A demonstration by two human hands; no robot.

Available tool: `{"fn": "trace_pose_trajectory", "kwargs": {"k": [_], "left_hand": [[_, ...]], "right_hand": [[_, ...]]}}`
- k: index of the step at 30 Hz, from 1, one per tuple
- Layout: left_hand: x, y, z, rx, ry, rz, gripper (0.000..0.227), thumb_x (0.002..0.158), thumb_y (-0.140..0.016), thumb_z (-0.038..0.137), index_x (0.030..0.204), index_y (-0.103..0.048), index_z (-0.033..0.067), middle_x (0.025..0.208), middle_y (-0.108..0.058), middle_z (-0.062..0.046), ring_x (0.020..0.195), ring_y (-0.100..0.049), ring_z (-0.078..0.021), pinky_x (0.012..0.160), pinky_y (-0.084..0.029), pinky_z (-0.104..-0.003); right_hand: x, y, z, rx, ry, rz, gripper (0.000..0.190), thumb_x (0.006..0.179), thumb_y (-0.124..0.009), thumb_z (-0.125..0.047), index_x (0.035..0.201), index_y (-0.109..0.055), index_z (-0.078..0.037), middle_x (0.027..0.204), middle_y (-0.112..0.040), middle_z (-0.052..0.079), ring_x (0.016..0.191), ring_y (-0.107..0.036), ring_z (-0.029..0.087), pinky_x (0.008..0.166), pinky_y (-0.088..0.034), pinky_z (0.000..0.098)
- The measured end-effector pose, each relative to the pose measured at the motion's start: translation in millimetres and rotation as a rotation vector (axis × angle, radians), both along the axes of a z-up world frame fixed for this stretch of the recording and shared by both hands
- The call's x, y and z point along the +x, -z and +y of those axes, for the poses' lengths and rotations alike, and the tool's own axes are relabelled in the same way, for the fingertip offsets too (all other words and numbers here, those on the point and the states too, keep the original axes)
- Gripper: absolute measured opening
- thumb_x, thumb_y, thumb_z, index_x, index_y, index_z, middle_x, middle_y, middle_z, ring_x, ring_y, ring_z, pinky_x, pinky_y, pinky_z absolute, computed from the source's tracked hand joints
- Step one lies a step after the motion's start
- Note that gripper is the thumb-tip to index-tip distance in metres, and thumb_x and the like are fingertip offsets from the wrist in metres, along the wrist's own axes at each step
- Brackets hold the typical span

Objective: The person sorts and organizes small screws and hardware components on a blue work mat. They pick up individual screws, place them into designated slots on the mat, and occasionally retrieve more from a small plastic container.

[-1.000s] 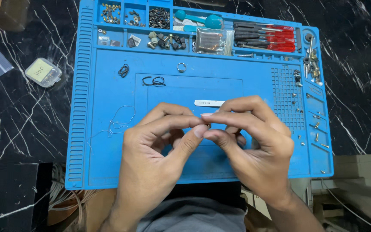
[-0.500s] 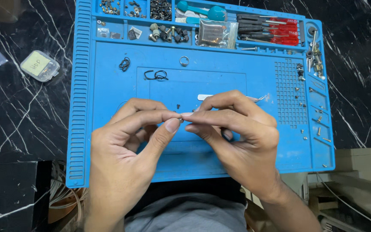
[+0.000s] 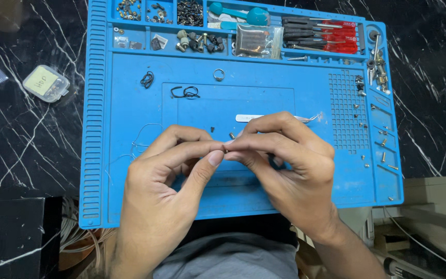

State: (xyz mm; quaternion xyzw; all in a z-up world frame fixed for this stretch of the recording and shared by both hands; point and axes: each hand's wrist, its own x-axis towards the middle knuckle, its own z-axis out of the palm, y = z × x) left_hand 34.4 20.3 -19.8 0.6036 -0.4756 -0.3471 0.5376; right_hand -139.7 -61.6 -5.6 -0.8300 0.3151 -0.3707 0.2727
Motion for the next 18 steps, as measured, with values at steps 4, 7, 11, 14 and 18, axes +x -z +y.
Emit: {"fn": "trace_pose_trajectory", "kwargs": {"k": [4, 7, 11, 14, 18], "left_hand": [[-1.3, 2.6, -0.1, -0.002, 0.020, 0.024, 0.018, 0.109, -0.075, 0.015, 0.118, -0.091, 0.0128, 0.107, -0.078, -0.003, 0.092, -0.072, -0.0106, 0.071, -0.055, -0.023], [-2.2, 2.8, -0.7, 0.010, 0.013, 0.029, 0.017, 0.107, -0.077, 0.015, 0.115, -0.092, 0.0122, 0.107, -0.080, -0.003, 0.093, -0.072, -0.0108, 0.072, -0.054, -0.024], [-2.6, 1.7, -1.6, -0.023, -0.031, -0.059, 0.018, 0.109, -0.076, 0.014, 0.118, -0.091, 0.0143, 0.109, -0.078, -0.001, 0.071, -0.057, -0.0088, 0.066, -0.048, -0.024], [-1.8, -0.5, -4.4, -0.063, -0.084, -0.130, 0.018, 0.110, -0.074, 0.013, 0.120, -0.089, 0.0141, 0.109, -0.077, -0.002, 0.063, -0.052, -0.0075, 0.059, -0.045, -0.023], [-1.4, 4.5, -6.8, -0.139, -0.102, -0.198, 0.019, 0.112, -0.072, 0.009, 0.125, -0.086, 0.0100, 0.111, -0.075, -0.008, 0.093, -0.074, -0.0144, 0.072, -0.059, -0.025]], "right_hand": [[-2.9, 1.4, -1.2, -0.005, 0.006, -0.002, 0.005, 0.103, -0.087, -0.007, 0.108, -0.085, -0.008, 0.106, -0.077, 0.011, 0.089, -0.071, 0.019, 0.072, -0.050, 0.0283], [-2.2, 1.7, -2.8, -0.003, 0.003, -0.003, 0.005, 0.103, -0.087, -0.006, 0.106, -0.083, -0.005, 0.105, -0.078, 0.013, 0.084, -0.068, 0.017, 0.070, -0.048, 0.0272], [-3.1, 8.3, -7.2, 0.032, -0.010, 0.039, 0.003, 0.109, -0.078, -0.007, 0.110, -0.077, -0.004, 0.107, -0.079, 0.012, 0.095, -0.075, 0.021, 0.085, -0.057, 0.0309], [-4.0, 13.3, -12.2, 0.033, -0.047, 0.086, 0.006, 0.111, -0.075, -0.009, 0.113, -0.074, -0.003, 0.108, -0.076, 0.012, 0.098, -0.072, 0.023, 0.086, -0.056, 0.0331], [-4.3, 22.2, -14.6, -0.089, -0.056, 0.305, 0.011, 0.115, -0.072, -0.021, 0.115, -0.072, -0.010, 0.116, -0.073, 0.008, 0.104, -0.073, 0.025, 0.085, -0.046, 0.0432]]}}
